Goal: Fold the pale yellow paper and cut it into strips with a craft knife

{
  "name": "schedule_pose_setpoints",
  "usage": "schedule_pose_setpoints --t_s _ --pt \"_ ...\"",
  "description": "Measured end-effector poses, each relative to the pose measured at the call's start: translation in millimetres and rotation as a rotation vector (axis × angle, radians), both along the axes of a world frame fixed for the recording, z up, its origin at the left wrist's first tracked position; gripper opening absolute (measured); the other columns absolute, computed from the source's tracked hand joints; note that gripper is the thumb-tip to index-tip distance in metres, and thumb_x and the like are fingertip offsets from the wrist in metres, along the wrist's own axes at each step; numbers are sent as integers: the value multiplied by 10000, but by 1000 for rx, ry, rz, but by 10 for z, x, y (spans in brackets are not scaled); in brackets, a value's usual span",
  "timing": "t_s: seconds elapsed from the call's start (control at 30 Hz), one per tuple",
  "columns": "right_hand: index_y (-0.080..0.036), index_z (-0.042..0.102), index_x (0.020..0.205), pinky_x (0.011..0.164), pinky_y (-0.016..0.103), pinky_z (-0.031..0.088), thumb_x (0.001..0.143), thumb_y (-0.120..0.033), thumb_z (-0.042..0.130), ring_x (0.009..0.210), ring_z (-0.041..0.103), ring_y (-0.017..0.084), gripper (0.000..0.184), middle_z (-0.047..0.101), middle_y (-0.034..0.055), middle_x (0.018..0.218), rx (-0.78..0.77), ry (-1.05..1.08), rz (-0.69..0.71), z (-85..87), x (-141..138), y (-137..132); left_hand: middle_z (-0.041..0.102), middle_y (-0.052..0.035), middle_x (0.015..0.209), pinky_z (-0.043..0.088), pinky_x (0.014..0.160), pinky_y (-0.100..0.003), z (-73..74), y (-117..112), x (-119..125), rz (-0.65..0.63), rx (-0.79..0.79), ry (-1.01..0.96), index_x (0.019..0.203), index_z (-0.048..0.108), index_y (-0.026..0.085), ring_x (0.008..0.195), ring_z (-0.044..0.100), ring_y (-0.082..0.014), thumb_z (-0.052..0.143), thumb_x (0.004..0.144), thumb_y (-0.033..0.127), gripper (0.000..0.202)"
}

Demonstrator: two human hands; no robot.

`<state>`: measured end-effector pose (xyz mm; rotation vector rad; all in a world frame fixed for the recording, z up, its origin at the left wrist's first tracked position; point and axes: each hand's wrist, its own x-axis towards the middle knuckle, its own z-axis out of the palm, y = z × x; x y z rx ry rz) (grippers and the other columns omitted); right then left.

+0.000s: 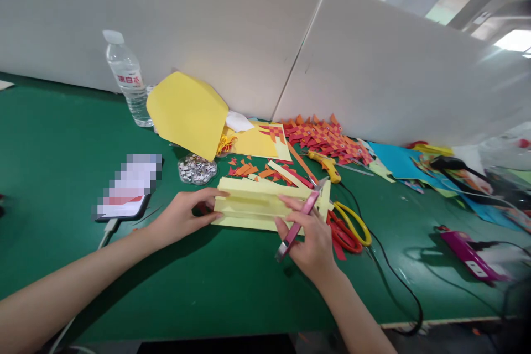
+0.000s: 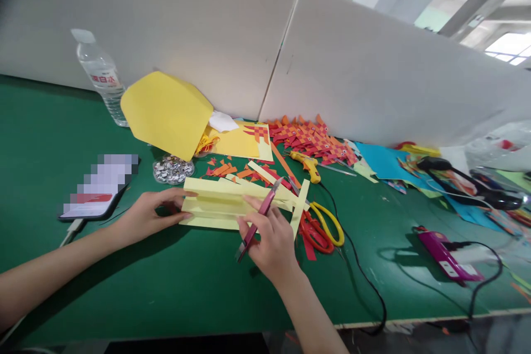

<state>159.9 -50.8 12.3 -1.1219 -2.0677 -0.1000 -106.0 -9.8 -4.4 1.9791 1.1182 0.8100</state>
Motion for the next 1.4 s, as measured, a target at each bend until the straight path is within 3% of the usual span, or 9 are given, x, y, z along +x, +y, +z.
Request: schedule_pose_setpoints --t_s 0.13,0.27,0.4,0.6,0.77,0.97,1.1,1.23,1.4 --pt "-246 503 873 841 443 448 828 -194 578 1022 589 271 102 674 90 1070 -39 -70 -77 34 8 134 614 -2 698 435 571 -208 -28 25 -4 -29 67 109 776 601 184 616 550 -120 590 783 353 169" --pt "-226 519 882 799 444 440 854 -202 539 876 605 263 42 683 79 966 -192 -177 -118 -51 -6 300 579 18 645 388 530 -193 -39 38 0 -40 92 182 744 581 185 567 509 -109 607 769 379 197" --pt "-220 513 866 790 416 426 850 -181 538 789 587 241 49 667 55 852 -179 -175 -129 -97 -15 392 538 14 627 357 534 -194 -57 53 -12 -42 183 244 650 555 178 584 493 -112 600 780 401 262" --pt "-227 486 723 797 365 411 811 -43 455 706 554 201 206 621 21 712 -52 -83 -186 -47 6 422 552 -13 682 371 552 -209 -90 52 -41 -29 270 320 896 687 222 661 524 -140 584 804 426 246" --pt "-221 497 730 926 403 358 754 -27 473 683 563 181 197 635 1 718 -130 -158 -100 -96 0 425 591 -49 850 439 672 -264 -89 44 -57 -12 384 318 884 703 245 819 555 -184 604 797 419 218" --pt "-225 455 747 984 429 325 791 -139 523 662 577 171 118 637 -11 721 -227 -105 -81 -107 19 393 503 -58 1293 402 976 -397 -92 58 -47 -92 477 238 877 674 235 1186 459 -247 582 829 324 137" --pt "-226 464 771 960 437 350 825 -259 555 668 581 180 110 639 -2 724 -275 -78 -82 -85 40 359 600 -67 1178 477 894 -320 -142 66 -40 -143 430 205 945 628 208 1058 572 -187 568 844 285 140" --pt "-219 513 859 873 403 418 870 -358 523 844 601 223 140 665 55 878 -255 23 -84 -21 45 274 622 -69 1120 495 849 -306 -151 62 -37 -144 446 227 941 612 200 1001 597 -174 545 856 255 122" --pt "-243 540 1058 822 363 447 918 -493 393 924 603 225 322 659 53 948 -331 193 3 96 20 102 611 -74 1123 495 840 -308 -149 72 -37 -149 462 253 947 604 199 1002 591 -177 535 859 239 119"
